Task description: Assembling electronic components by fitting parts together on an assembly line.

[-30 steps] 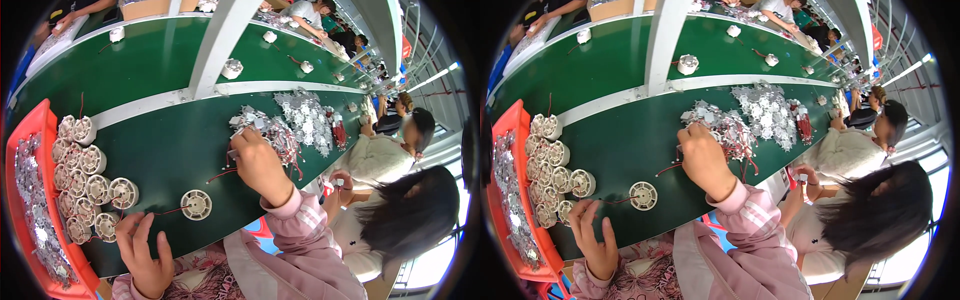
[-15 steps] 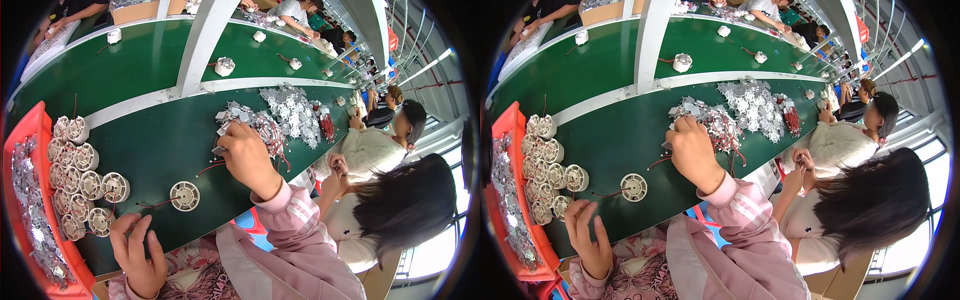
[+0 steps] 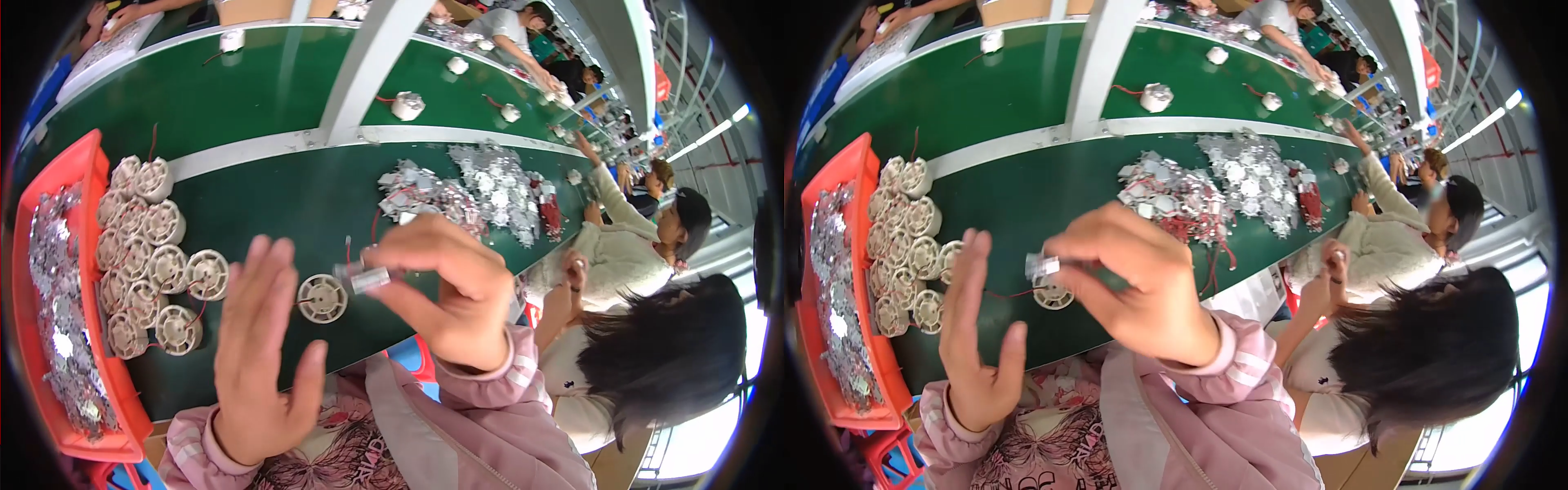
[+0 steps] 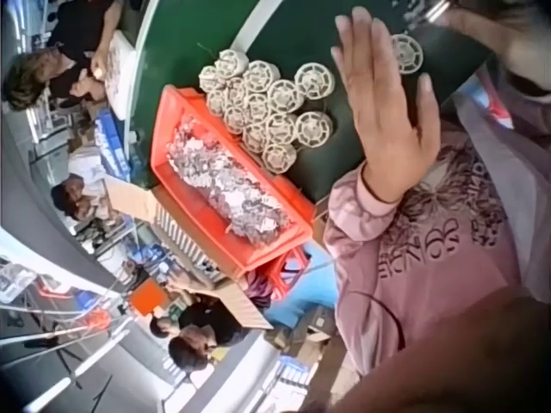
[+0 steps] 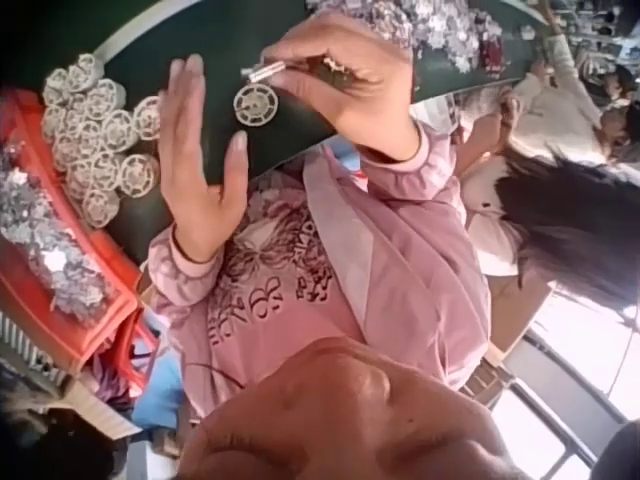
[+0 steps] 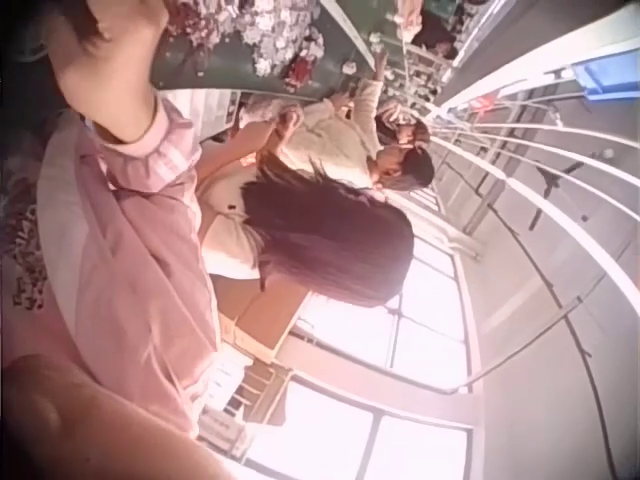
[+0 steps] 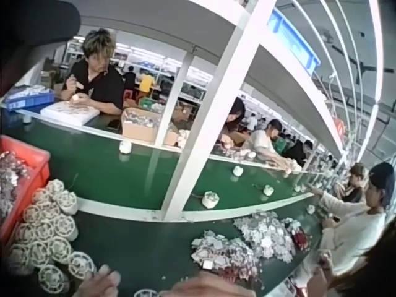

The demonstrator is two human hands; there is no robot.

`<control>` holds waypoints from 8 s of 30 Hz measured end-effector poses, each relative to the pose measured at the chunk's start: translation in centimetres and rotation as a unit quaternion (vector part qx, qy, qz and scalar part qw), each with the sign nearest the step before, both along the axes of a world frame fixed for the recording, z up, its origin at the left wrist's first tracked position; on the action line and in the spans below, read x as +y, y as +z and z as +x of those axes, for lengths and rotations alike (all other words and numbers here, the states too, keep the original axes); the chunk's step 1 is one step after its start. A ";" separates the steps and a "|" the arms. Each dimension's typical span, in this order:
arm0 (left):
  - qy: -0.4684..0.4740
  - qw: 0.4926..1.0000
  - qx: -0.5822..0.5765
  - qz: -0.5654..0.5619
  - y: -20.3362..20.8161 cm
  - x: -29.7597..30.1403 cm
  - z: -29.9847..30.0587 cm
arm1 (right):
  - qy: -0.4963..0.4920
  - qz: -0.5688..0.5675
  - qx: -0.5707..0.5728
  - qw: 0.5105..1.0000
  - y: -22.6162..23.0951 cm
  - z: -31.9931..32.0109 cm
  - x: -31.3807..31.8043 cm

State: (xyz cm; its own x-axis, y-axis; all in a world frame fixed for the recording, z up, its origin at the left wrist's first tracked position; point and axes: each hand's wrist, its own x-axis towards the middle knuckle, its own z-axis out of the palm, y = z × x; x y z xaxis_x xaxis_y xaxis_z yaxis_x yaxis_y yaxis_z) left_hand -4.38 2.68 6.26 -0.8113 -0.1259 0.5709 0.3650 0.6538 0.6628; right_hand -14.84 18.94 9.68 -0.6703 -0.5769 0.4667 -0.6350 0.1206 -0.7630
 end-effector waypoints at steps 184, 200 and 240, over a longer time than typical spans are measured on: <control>-0.280 0.779 -0.351 0.437 -0.7 -3.5 3.2 | 0.258 0.139 -0.137 0.946 -0.3 3.2 -2.4; -0.340 0.634 -0.341 0.605 -0.8 -3.5 3.7 | 0.272 0.031 -0.758 0.592 -0.6 2.6 -3.3; 0.027 0.982 0.174 0.068 -8.7 -4.3 2.1 | 0.078 0.310 0.312 0.895 -5.9 -15.1 -19.8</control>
